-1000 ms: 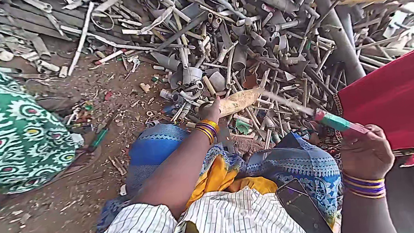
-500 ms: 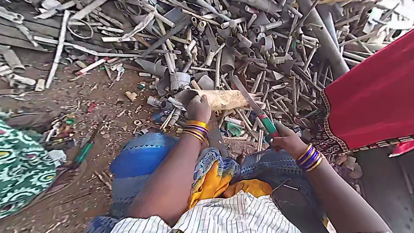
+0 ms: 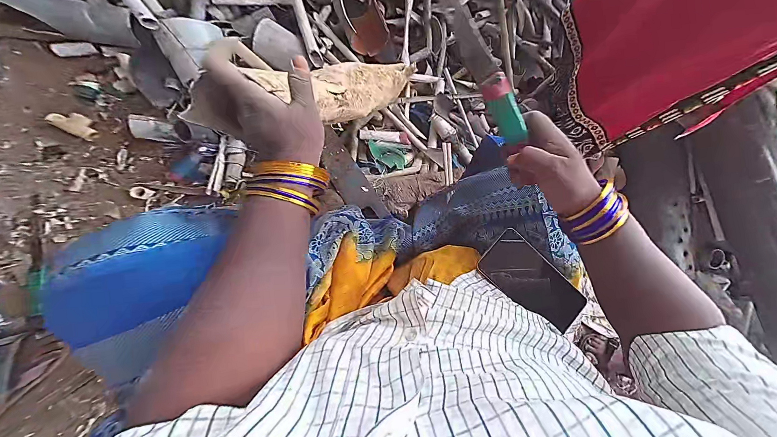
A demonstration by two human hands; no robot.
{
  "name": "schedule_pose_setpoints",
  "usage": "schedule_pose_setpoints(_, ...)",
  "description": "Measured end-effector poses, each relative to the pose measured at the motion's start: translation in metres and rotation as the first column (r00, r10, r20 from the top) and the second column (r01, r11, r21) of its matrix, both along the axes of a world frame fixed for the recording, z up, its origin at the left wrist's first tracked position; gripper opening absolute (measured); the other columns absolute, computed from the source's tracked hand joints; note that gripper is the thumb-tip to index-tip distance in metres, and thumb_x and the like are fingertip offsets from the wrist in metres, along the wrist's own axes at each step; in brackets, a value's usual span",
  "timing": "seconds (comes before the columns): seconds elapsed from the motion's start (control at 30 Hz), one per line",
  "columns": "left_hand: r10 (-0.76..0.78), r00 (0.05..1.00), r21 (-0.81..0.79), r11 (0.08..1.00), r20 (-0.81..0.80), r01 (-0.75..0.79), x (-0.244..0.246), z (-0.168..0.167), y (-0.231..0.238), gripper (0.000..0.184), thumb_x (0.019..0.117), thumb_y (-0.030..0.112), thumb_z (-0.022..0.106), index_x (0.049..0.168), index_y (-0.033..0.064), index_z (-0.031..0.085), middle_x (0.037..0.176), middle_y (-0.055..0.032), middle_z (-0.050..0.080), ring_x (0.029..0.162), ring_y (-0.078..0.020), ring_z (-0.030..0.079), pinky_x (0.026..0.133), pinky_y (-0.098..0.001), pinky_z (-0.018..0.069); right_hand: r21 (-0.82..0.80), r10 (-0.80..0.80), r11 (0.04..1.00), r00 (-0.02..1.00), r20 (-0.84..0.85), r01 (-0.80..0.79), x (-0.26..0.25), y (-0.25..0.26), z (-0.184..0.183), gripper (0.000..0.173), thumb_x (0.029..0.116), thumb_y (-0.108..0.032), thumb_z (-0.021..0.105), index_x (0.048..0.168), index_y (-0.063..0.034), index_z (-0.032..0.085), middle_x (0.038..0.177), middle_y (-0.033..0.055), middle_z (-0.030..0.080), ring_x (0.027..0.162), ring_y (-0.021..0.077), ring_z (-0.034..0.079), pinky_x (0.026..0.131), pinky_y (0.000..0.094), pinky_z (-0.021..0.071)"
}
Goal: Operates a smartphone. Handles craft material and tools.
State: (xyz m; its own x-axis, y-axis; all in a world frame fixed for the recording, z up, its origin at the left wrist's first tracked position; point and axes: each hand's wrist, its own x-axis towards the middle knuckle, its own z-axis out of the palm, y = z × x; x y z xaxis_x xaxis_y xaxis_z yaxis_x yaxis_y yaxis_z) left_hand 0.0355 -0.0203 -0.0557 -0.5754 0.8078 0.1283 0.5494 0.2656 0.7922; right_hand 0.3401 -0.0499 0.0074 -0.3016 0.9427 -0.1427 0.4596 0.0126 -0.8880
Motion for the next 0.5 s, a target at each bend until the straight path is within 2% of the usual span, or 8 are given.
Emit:
schedule_pose_setpoints(0.07,-0.110,0.994,-0.081,0.990,0.025,0.112,0.011,0.005,-0.005,0.067,0.1098,0.050,0.033,0.136,-0.0079,0.057,0.133,-0.0332,0.058,0.130,-0.0389,0.055,0.111,-0.0486,0.0392,0.091,0.112,0.987,0.975,0.189,-0.131,-0.017,0.002,-0.003,0.039,0.0914,-0.007,0.051,0.129,0.0040,0.049,0.092,0.0100,0.060,0.070,0.0132,0.059,0.064,0.0338,0.0518)
schedule_pose_setpoints(0.13,-0.142,0.980,-0.135,0.978,0.139,0.161,0.020,0.012,-0.010,0.078,0.1098,0.055,0.018,0.126,-0.0073,0.063,0.129,-0.0329,0.059,0.126,-0.0378,0.057,0.107,-0.0517,0.0403,0.099,0.223,0.957,0.911,0.346,-0.272,-0.041,0.002,0.002,0.042,0.0968,-0.003,0.052,0.136,0.0081,0.046,0.103,0.0203,0.064,0.082,0.0260,0.064,0.074,0.0445,0.0542)
schedule_pose_setpoints(0.2,-0.119,0.949,-0.086,0.985,0.292,0.150,0.023,0.012,-0.012,0.079,0.1080,0.059,0.023,0.127,-0.0051,0.065,0.131,-0.0272,0.061,0.127,-0.0294,0.058,0.109,-0.0471,0.0411,0.025,0.336,0.921,0.826,0.452,-0.388,-0.067,0.001,0.007,0.045,0.0983,0.001,0.052,0.142,0.0076,0.042,0.114,0.0238,0.064,0.097,0.0334,0.067,0.085,0.0496,0.0550)
schedule_pose_setpoints(0.27,-0.046,0.902,-0.039,0.997,0.429,0.070,0.025,0.012,-0.011,0.069,0.1052,0.058,0.041,0.121,-0.0043,0.065,0.122,-0.0193,0.065,0.117,-0.0199,0.061,0.104,-0.0423,0.0444,-0.001,0.430,0.872,0.765,0.480,-0.489,-0.085,-0.002,0.002,0.047,0.0990,-0.001,0.054,0.143,0.0073,0.040,0.116,0.0252,0.065,0.101,0.0364,0.068,0.088,0.0507,0.0550)
schedule_pose_setpoints(0.3,0.005,0.877,-0.045,0.999,0.480,0.019,0.025,0.013,-0.011,0.059,0.1031,0.053,0.052,0.119,-0.0024,0.065,0.119,-0.0151,0.065,0.113,-0.0164,0.060,0.102,-0.0400,0.0447,-0.014,0.477,0.844,0.739,0.476,-0.536,-0.091,-0.002,0.001,0.050,0.0992,-0.004,0.057,0.144,0.0073,0.039,0.118,0.0259,0.064,0.103,0.0370,0.068,0.091,0.0505,0.0547)
schedule_pose_setpoints(0.33,0.059,0.867,-0.071,0.997,0.495,-0.027,0.024,0.013,-0.010,0.050,0.1036,0.046,0.054,0.118,-0.0001,0.067,0.117,-0.0123,0.066,0.111,-0.0145,0.061,0.100,-0.0388,0.0463,-0.043,0.526,0.814,0.705,0.475,-0.579,-0.094,-0.002,0.002,0.053,0.0998,-0.009,0.061,0.146,0.0062,0.039,0.121,0.0258,0.063,0.107,0.0369,0.067,0.094,0.0501,0.0535)
schedule_pose_setpoints(0.4,0.142,0.882,-0.132,0.987,0.449,-0.092,0.024,0.011,-0.009,0.046,0.1101,0.038,0.040,0.109,0.0021,0.070,0.103,-0.0077,0.066,0.096,-0.0117,0.060,0.091,-0.0364,0.0450,-0.046,0.595,0.752,0.647,0.477,-0.658,-0.089,-0.003,0.007,0.060,0.1000,-0.022,0.066,0.149,0.0043,0.042,0.134,0.0273,0.059,0.118,0.0387,0.063,0.101,0.0507,0.0499)
schedule_pose_setpoints(0.5,0.185,0.898,-0.117,0.982,0.400,-0.150,0.022,0.000,-0.004,0.055,0.1136,0.036,0.025,0.094,0.0055,0.066,0.077,0.0004,0.054,0.067,-0.0079,0.052,0.070,-0.0304,0.0446,0.007,0.600,0.713,0.614,0.513,-0.702,-0.057,-0.004,0.013,0.041,0.1028,-0.022,0.060,0.135,0.0032,0.060,0.134,0.0248,0.061,0.123,0.0389,0.061,0.104,0.0540,0.0472)
